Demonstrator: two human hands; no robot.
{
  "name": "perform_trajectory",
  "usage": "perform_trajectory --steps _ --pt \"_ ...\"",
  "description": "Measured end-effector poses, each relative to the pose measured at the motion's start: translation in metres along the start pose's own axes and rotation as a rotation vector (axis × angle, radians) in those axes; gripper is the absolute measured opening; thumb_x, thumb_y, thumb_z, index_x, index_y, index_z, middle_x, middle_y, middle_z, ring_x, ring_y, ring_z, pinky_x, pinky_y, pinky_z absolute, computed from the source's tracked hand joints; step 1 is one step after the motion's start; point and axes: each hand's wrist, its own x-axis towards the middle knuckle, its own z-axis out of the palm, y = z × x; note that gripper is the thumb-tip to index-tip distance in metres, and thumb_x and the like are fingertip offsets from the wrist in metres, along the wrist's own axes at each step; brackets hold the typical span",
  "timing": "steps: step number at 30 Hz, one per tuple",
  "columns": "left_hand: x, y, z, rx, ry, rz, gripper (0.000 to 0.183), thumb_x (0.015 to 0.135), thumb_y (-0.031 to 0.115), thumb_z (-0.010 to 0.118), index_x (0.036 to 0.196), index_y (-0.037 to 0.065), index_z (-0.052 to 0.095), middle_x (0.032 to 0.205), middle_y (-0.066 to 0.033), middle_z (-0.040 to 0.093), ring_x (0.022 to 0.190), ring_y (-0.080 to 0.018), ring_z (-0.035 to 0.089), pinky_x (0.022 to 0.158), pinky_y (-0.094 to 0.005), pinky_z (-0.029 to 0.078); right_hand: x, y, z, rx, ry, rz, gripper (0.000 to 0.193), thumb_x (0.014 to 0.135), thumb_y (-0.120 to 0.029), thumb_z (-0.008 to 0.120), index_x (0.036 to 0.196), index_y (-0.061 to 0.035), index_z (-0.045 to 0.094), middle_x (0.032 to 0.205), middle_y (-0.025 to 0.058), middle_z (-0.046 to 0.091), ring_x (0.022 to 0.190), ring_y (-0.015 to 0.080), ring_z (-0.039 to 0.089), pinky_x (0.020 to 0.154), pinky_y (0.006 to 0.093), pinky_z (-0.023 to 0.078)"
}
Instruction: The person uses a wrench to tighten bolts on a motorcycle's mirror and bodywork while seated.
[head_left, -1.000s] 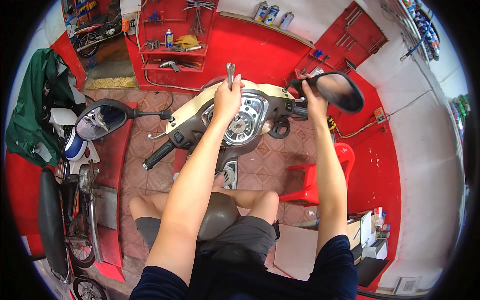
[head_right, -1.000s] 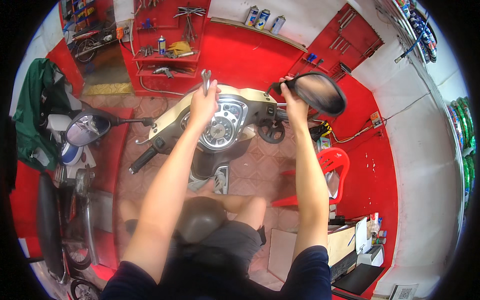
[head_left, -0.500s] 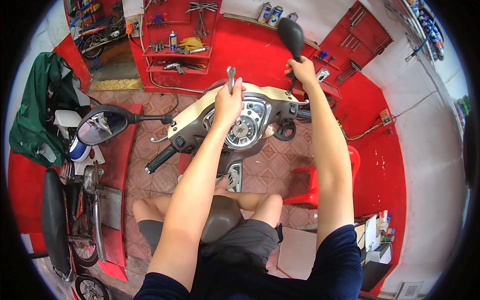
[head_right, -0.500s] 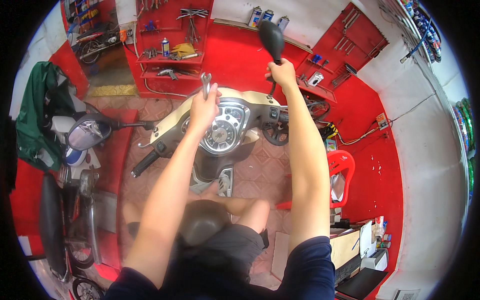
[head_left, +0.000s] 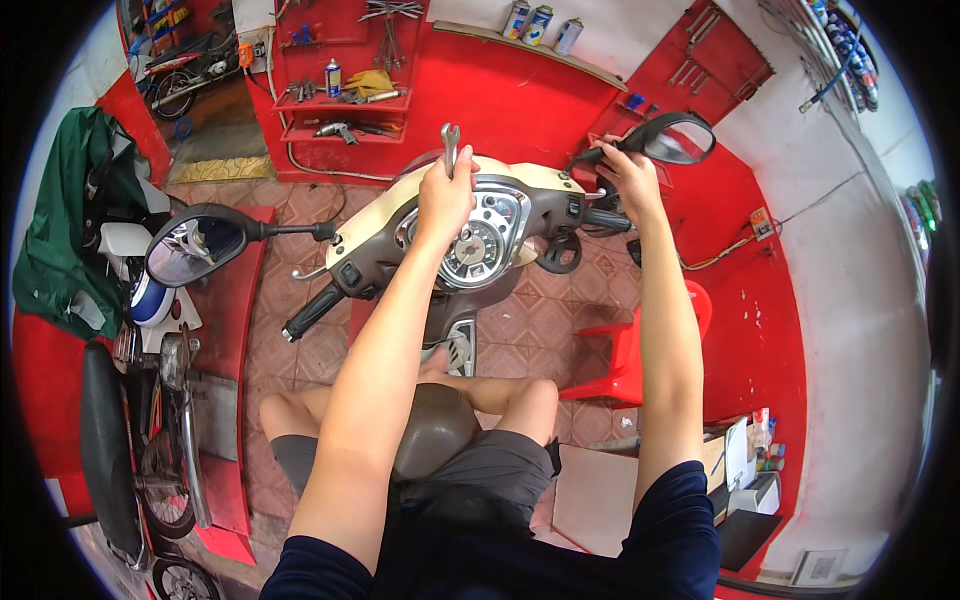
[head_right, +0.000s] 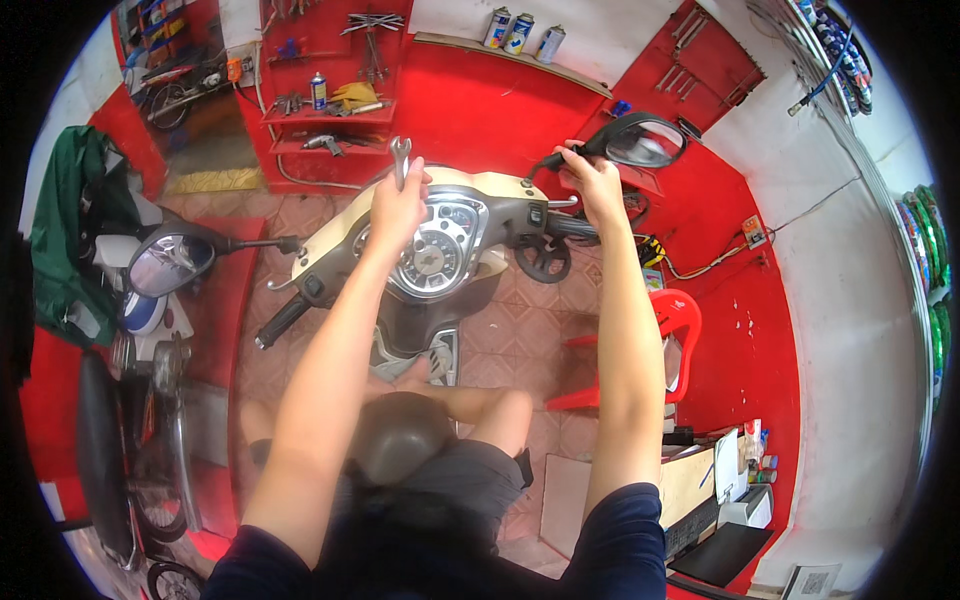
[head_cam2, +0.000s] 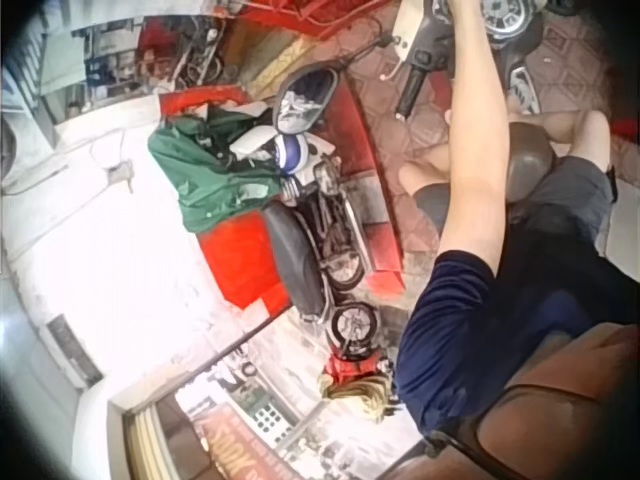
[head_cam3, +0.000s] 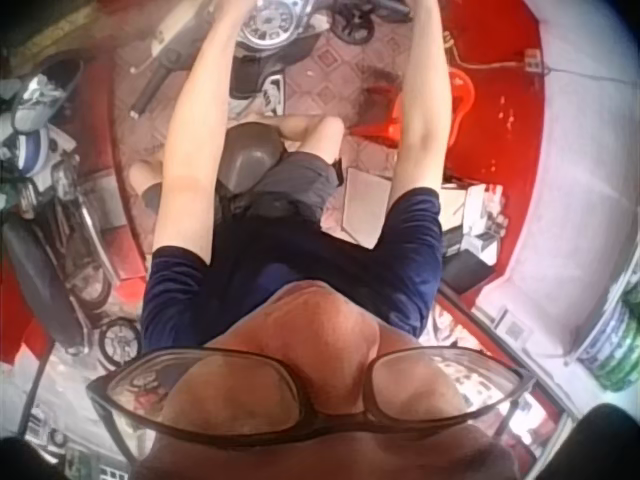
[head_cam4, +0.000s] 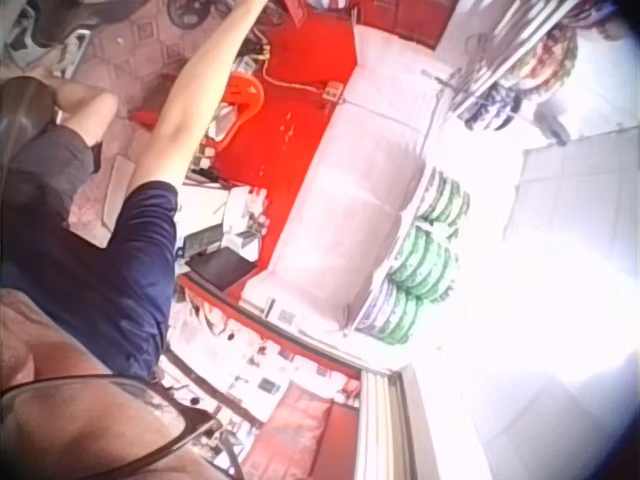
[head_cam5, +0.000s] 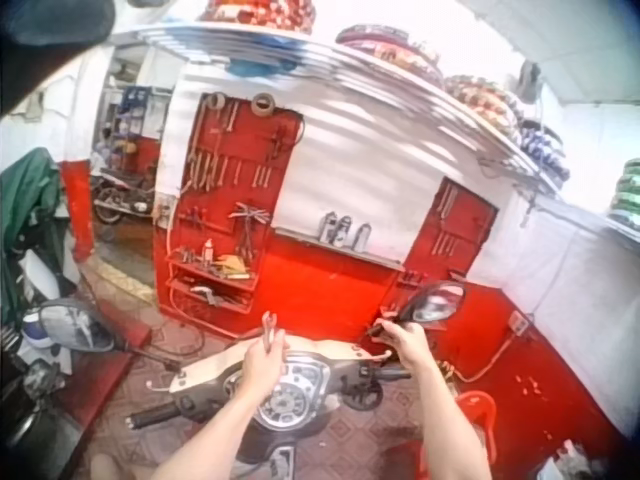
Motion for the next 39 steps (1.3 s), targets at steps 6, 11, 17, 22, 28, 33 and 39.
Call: perform_trajectory --steps 6,11,17,22,28,33,39 --pt "0.000 0.000 -0.004 -0.004 0.001 0.008 0.039 0.099 0.036 0.055 0.086 0.000 0.061 0.065 -0.0010 0.053 0.049 -0.0076 0.047 0.044 -0.0247 0.036 -0.024 0.017 0.017 -0.206 0.015 -0.339 0.028 0.090 -0.014 0.069 0.115 -0.0050 0.061 0.110 0.0028 0.065 0.102 0.0126 0.061 0.088 0.0288 0.048" --pt "-0.002 0.000 0.006 -0.002 -0.019 0.009 0.040 0.099 0.037 0.055 0.086 0.000 0.061 0.065 -0.0009 0.053 0.049 -0.0075 0.047 0.044 -0.0248 0.037 -0.008 0.014 0.013 0.455 -0.223 -0.041 0.031 0.091 -0.017 0.064 0.118 -0.0034 0.060 0.117 0.0155 0.064 0.105 0.0243 0.065 0.086 0.0361 0.051" --pt "0.003 -0.002 -0.010 0.024 0.009 0.016 0.040 0.099 0.037 0.055 0.087 -0.001 0.061 0.066 -0.0012 0.053 0.050 -0.0073 0.047 0.044 -0.0245 0.036 0.003 -0.044 0.088 -0.915 -0.088 -0.227 0.024 0.078 -0.013 0.074 0.096 0.0010 0.067 0.086 0.0165 0.069 0.075 0.0235 0.070 0.069 0.0363 0.053" --pt "-0.001 0.004 -0.001 0.011 -0.013 -0.005 0.039 0.099 0.037 0.054 0.089 -0.001 0.061 0.067 -0.0015 0.053 0.050 -0.0077 0.047 0.044 -0.0242 0.036 0.070 -0.002 0.055 -0.630 0.116 -0.099 0.027 0.073 -0.018 0.076 0.088 0.0018 0.066 0.078 0.0115 0.071 0.058 0.0157 0.065 0.054 0.0284 0.049" --pt "-0.001 0.002 -0.005 0.009 -0.021 0.000 0.039 0.099 0.036 0.054 0.087 0.000 0.061 0.065 -0.0015 0.053 0.049 -0.0086 0.049 0.045 -0.0257 0.038 0.046 -0.001 0.020 -0.082 0.114 0.355 0.020 0.089 -0.019 0.068 0.096 -0.0011 0.065 0.070 0.0042 0.064 0.051 0.0083 0.054 0.042 0.0215 0.035" --pt "0.000 -0.001 -0.005 0.056 -0.014 0.033 0.039 0.099 0.036 0.054 0.087 0.000 0.062 0.065 -0.0013 0.053 0.049 -0.0091 0.050 0.046 -0.0262 0.039 -0.015 0.001 0.022 -0.106 0.081 -0.088 0.032 0.093 -0.017 0.063 0.116 0.0061 0.059 0.101 0.0119 0.067 0.077 0.0163 0.068 0.063 0.0269 0.056" --pt "0.000 0.001 -0.005 0.021 -0.003 -0.001 0.039 0.099 0.037 0.054 0.086 0.001 0.061 0.065 -0.0015 0.053 0.049 -0.0084 0.050 0.045 -0.0255 0.038 -0.009 0.019 0.033 -0.475 0.208 -0.397 0.023 0.086 -0.020 0.075 0.094 0.0004 0.068 0.084 0.0037 0.067 0.067 0.0106 0.061 0.063 0.0258 0.049"
